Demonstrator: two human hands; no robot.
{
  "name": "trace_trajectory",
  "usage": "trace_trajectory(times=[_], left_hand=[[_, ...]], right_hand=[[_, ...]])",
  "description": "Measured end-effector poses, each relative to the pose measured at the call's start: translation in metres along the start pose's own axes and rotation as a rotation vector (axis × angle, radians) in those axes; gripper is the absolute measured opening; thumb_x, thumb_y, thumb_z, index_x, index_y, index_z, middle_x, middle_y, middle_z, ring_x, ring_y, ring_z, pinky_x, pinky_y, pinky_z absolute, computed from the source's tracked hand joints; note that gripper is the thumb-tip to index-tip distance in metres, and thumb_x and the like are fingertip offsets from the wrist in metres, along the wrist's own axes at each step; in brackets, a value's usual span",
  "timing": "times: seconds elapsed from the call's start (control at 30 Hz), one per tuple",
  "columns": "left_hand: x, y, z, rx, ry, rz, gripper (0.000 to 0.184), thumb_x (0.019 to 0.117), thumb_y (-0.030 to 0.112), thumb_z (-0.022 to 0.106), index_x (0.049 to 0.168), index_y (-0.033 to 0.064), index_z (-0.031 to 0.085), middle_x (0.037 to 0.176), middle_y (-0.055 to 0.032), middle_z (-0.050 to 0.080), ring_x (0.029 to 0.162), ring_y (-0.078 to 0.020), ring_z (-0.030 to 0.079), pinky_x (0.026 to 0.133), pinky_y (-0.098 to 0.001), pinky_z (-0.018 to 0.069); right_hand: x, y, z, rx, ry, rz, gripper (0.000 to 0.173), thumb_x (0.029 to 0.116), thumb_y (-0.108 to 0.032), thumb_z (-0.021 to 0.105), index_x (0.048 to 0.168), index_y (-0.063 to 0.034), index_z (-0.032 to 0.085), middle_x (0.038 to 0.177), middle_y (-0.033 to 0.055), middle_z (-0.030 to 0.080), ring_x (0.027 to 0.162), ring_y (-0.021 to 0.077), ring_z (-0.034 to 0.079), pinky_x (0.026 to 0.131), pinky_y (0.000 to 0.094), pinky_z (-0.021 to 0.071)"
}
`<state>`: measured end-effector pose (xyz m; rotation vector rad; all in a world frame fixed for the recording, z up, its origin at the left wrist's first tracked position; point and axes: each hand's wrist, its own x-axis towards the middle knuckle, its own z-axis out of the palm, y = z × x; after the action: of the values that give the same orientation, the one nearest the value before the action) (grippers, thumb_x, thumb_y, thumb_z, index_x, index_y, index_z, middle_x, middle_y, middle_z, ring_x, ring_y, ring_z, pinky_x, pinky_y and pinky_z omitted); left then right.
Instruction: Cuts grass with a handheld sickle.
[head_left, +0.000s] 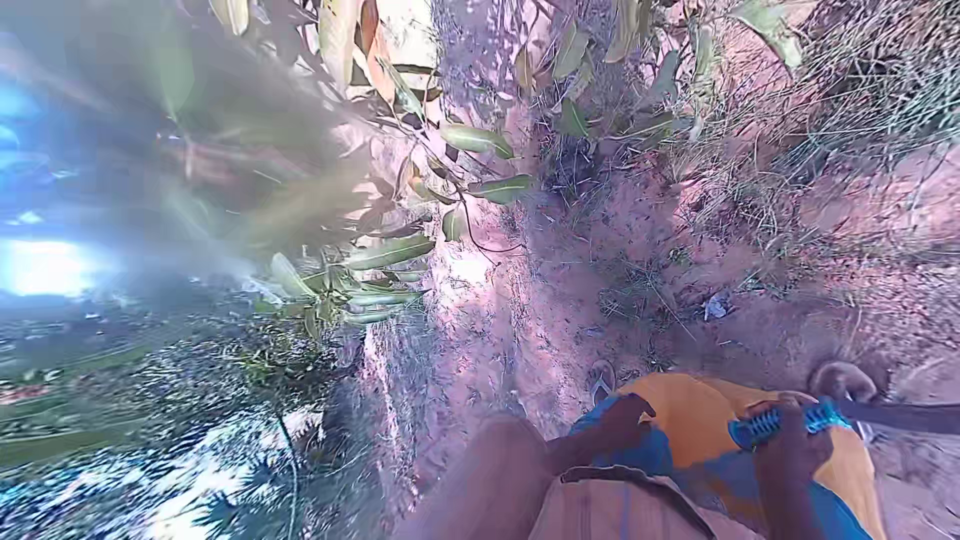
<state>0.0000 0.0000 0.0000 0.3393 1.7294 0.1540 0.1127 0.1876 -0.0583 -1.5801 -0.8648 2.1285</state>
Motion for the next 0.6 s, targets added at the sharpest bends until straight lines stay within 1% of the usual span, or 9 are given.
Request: trace_trajectory(times=[0.03,0.07,0.13,0.17,0.23,0.3,0.4,0.53,0.6], left_hand=[[0.007,0.015,-0.008,-0.008,0.029,0.054,0.035,0.106,0.016,0.054,0.134,-0.0036,0.062,0.141,-0.0276,0.057,0.137,-0.0415,0.051,0.116,-0.0551,0.039],[0.01,0.036,-0.021,-0.005,0.05,0.086,0.035,0.1066,0.015,0.053,0.135,-0.0038,0.062,0.14,-0.0275,0.058,0.136,-0.0406,0.052,0.116,-0.0542,0.039],[0.012,0.073,-0.054,0.046,0.084,0.112,0.035,0.1078,0.015,0.051,0.135,-0.0041,0.062,0.14,-0.0263,0.059,0.136,-0.0382,0.053,0.117,-0.0514,0.0385],[0.017,0.085,-0.07,0.079,0.116,0.124,0.035,0.1076,0.015,0.05,0.135,-0.0043,0.062,0.139,-0.0259,0.059,0.136,-0.0373,0.053,0.117,-0.0502,0.0382],[0.041,0.093,-0.106,0.162,0.187,0.09,0.036,0.1079,0.017,0.049,0.135,-0.0036,0.061,0.141,-0.0249,0.059,0.137,-0.0361,0.053,0.117,-0.0503,0.0389],[0.079,0.086,-0.145,0.216,0.23,-0.001,0.037,0.109,0.017,0.046,0.138,-0.0011,0.059,0.144,-0.0226,0.057,0.137,-0.0342,0.054,0.116,-0.0498,0.0406],[0.15,0.055,-0.204,0.249,0.337,-0.052,0.037,0.1088,0.014,0.047,0.141,-0.0012,0.058,0.143,-0.024,0.057,0.132,-0.0382,0.057,0.111,-0.0562,0.0451],[0.239,0.012,-0.272,0.384,0.416,-0.116,0.046,0.1076,0.013,0.045,0.153,0.0021,0.046,0.156,-0.0215,0.047,0.141,-0.0387,0.05,0.114,-0.0592,0.0414],[0.272,-0.006,-0.298,0.539,0.47,-0.111,0.052,0.1055,0.012,0.048,0.156,0.0038,0.041,0.163,-0.0194,0.038,0.15,-0.0378,0.038,0.118,-0.0611,0.0338]], right_hand=[[0.007,0.005,-0.004,-0.097,0.043,0.119,0.019,0.1025,-0.011,0.047,0.116,0.002,0.048,0.059,-0.0056,0.056,0.045,0.0056,0.059,0.048,0.0228,0.0561],[0.016,0.007,-0.005,-0.198,0.048,0.225,0.026,0.1045,-0.011,0.05,0.124,0.0064,0.047,0.062,-0.0021,0.054,0.045,0.0062,0.056,0.047,0.0235,0.0542],[0.028,0.01,-0.001,-0.372,-0.004,0.331,0.034,0.1044,-0.014,0.055,0.13,0.007,0.048,0.066,0.0017,0.056,0.047,0.0068,0.057,0.049,0.0243,0.0539],[0.034,0.01,0.0,-0.465,-0.048,0.338,0.038,0.1034,-0.014,0.057,0.133,0.008,0.048,0.073,0.0059,0.059,0.052,0.0097,0.058,0.054,0.028,0.0547],[0.042,0.005,0.008,-0.615,-0.151,0.311,0.042,0.1013,-0.014,0.061,0.135,0.0093,0.051,0.091,0.0181,0.064,0.068,0.0218,0.063,0.069,0.0422,0.0551],[0.044,-0.002,0.019,-0.716,-0.228,0.277,0.043,0.1002,-0.014,0.064,0.135,0.0077,0.053,0.097,0.0226,0.066,0.074,0.0284,0.065,0.071,0.0494,0.0546],[0.035,-0.004,0.035,-0.777,-0.281,0.246,0.044,0.0987,-0.012,0.064,0.136,0.0049,0.051,0.094,0.0208,0.064,0.069,0.0263,0.063,0.066,0.0478,0.0544],[0.012,0.027,0.05,-0.785,-0.231,0.226,0.048,0.0958,-0.012,0.064,0.138,0.0052,0.049,0.09,0.0167,0.062,0.063,0.0192,0.059,0.06,0.0416,0.0525],[0.001,0.055,0.051,-0.788,-0.221,0.171,0.049,0.0938,-0.016,0.064,0.134,0.0084,0.05,0.087,0.0135,0.062,0.061,0.0131,0.057,0.058,0.0347,0.052]])
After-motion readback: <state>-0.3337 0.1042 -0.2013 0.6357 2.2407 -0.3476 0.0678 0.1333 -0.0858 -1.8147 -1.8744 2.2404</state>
